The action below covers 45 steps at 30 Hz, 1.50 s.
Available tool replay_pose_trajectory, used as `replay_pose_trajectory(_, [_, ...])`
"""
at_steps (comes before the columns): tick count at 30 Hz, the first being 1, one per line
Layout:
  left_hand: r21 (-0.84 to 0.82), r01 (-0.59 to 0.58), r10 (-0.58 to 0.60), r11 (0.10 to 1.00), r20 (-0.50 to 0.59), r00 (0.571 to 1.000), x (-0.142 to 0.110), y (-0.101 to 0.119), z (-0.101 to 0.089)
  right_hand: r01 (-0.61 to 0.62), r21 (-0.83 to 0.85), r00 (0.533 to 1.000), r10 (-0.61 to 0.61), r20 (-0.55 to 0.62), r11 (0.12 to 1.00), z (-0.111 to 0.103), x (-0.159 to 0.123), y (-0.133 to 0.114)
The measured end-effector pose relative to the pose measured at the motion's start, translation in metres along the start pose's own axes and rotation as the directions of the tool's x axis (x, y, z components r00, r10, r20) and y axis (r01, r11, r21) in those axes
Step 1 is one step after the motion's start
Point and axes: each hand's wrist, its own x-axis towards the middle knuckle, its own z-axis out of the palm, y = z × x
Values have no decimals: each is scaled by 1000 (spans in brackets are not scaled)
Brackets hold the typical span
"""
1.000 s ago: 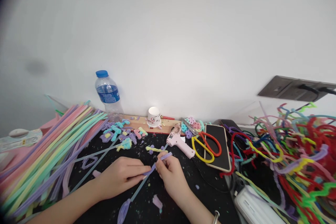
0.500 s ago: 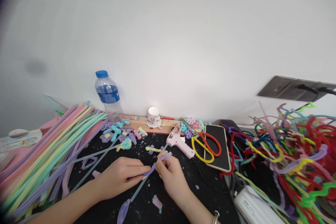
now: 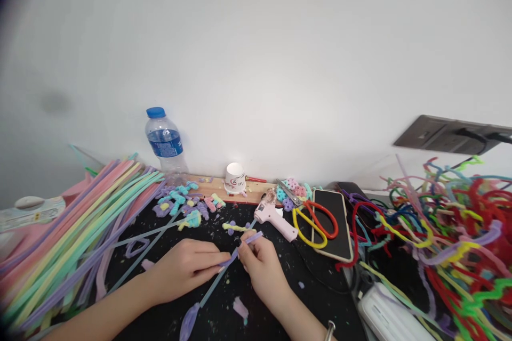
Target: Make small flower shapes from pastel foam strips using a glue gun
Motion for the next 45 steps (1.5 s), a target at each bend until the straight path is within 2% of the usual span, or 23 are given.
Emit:
replay_pose_trajectory(17, [-1, 9, -9, 1000, 49, 999, 0, 0, 0, 3, -4, 1000, -3, 8, 1000, 0, 0, 0])
replay_pose_trajectory(45, [23, 1, -2, 1000, 67, 998, 0, 0, 0, 23, -20, 1000, -23, 19, 1000, -1, 0, 6])
